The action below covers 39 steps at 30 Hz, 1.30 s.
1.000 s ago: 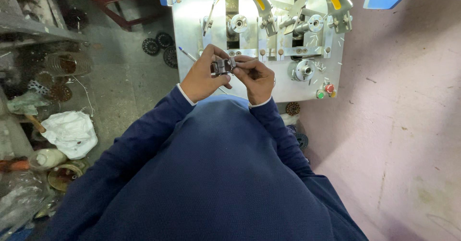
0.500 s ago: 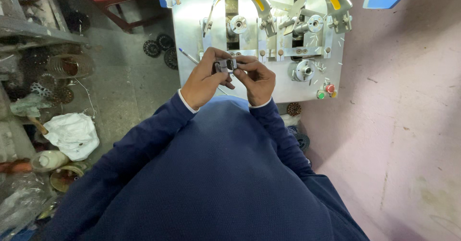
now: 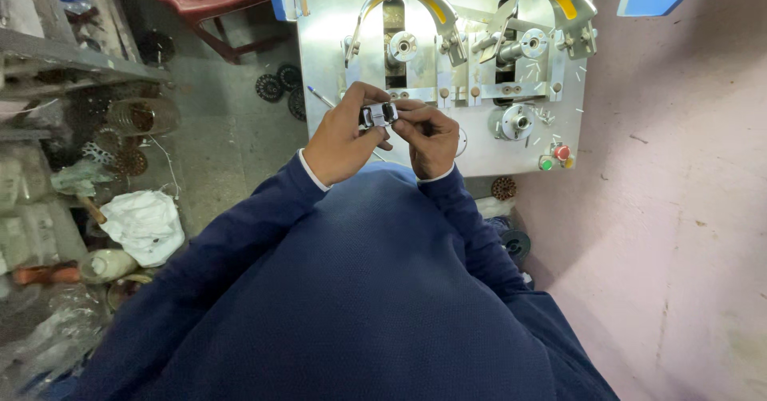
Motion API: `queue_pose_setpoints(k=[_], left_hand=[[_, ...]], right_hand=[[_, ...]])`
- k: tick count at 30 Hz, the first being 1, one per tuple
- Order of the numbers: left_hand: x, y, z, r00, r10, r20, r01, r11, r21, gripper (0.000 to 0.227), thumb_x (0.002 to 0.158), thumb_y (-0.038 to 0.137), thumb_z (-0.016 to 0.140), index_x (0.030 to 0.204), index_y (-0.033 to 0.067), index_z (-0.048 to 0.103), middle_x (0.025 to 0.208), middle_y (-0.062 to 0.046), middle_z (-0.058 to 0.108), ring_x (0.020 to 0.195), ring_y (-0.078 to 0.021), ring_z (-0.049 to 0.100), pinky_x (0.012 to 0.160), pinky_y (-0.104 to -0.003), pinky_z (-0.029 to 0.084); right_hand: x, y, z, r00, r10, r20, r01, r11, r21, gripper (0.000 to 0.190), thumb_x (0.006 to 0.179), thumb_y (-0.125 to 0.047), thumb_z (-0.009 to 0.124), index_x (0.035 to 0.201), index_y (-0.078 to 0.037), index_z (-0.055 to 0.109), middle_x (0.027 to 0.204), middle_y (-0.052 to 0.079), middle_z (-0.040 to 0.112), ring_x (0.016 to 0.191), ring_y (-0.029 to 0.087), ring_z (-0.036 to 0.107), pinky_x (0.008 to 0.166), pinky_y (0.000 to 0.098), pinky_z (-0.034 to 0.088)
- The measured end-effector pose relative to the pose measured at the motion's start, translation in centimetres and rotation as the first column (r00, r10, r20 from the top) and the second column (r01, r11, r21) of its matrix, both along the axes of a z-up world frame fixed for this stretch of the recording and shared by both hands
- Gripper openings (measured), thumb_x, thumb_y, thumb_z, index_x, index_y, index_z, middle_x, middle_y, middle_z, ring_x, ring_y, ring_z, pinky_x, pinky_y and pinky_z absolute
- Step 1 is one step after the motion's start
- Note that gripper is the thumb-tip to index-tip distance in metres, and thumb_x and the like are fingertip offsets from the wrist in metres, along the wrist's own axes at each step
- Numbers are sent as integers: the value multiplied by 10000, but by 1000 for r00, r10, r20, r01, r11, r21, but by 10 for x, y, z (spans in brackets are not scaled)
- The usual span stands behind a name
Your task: The person assembles small metal components by hand. They pick up a small metal block and a cylindrical part, then use a thin metal rod to insert and adjust internal elements within the block. The person repeatedly checks the fit and alignment of the parts before placing them on the machine surface.
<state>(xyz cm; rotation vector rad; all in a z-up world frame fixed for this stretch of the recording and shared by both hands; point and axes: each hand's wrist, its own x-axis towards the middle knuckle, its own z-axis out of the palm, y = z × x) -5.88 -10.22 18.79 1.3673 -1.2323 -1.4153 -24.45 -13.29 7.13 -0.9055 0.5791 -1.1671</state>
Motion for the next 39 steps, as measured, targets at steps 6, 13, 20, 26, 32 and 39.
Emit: queue_pose_setpoints(k=[6, 13, 20, 26, 32, 39], left_hand=[[-2, -3, 4, 999, -29, 21, 29, 1000, -11, 384, 902, -38, 587, 1267, -17, 470, 1089, -169, 677, 871, -209, 763, 758, -329, 647], [-8, -5, 5, 998, -55, -34, 56, 998, 23, 377, 909, -78, 569, 1268, -33, 461, 1158, -167, 615, 964, -204, 708, 816, -333, 646], [-13, -9, 2, 997, -29, -67, 33, 998, 61, 390, 902, -95, 560, 1273, -38, 458, 1184, -158, 605, 1003, -191, 683, 837, -331, 636], [-10, -10, 7, 998, -61, 16, 60, 998, 31, 382, 895, -85, 565, 1259, -34, 462, 1156, -147, 614, 956, -181, 702, 823, -322, 628], [-11, -9, 6, 998, -62, -16, 62, 998, -4, 331, 957, 13, 602, 1252, -30, 457, 1139, -137, 596, 938, -162, 678, 803, -305, 600], [-12, -8, -7, 987, -29, -157, 36, 999, 41, 170, 1073, 82, 492, 1211, -9, 452, 1057, -118, 595, 847, -146, 638, 766, -295, 571]], right_hand=[[1, 2, 7, 1000, 3, 4, -3, 1000, -16, 132, 931, 117, 734, 1037, 51, 690, 1231, 222, 694, 1132, 254, 681, 1025, 384, 578], [-6, 1, 25, 993, -36, -111, 12, 978, -207, 168, 942, 108, 733, 1087, 32, 695, 1261, 184, 663, 1162, 230, 662, 1011, 346, 564], [-16, 1, 44, 958, -101, -268, 8, 945, -326, 182, 942, 84, 749, 1113, 29, 717, 1255, 183, 684, 1153, 230, 692, 1014, 341, 578], [-11, 6, 48, 964, -84, -250, 10, 959, -285, 197, 937, 82, 749, 1126, 31, 723, 1265, 183, 667, 1169, 234, 679, 1023, 339, 577], [-6, 7, 56, 897, -241, -372, 70, 906, -417, 194, 897, 85, 787, 1071, 14, 737, 1203, 160, 696, 1121, 230, 702, 986, 317, 586], [-2, 8, 79, 784, -442, -436, 76, 765, -640, 272, 837, 126, 782, 1071, -5, 736, 1173, 116, 707, 1010, 241, 662, 872, 349, 550]])
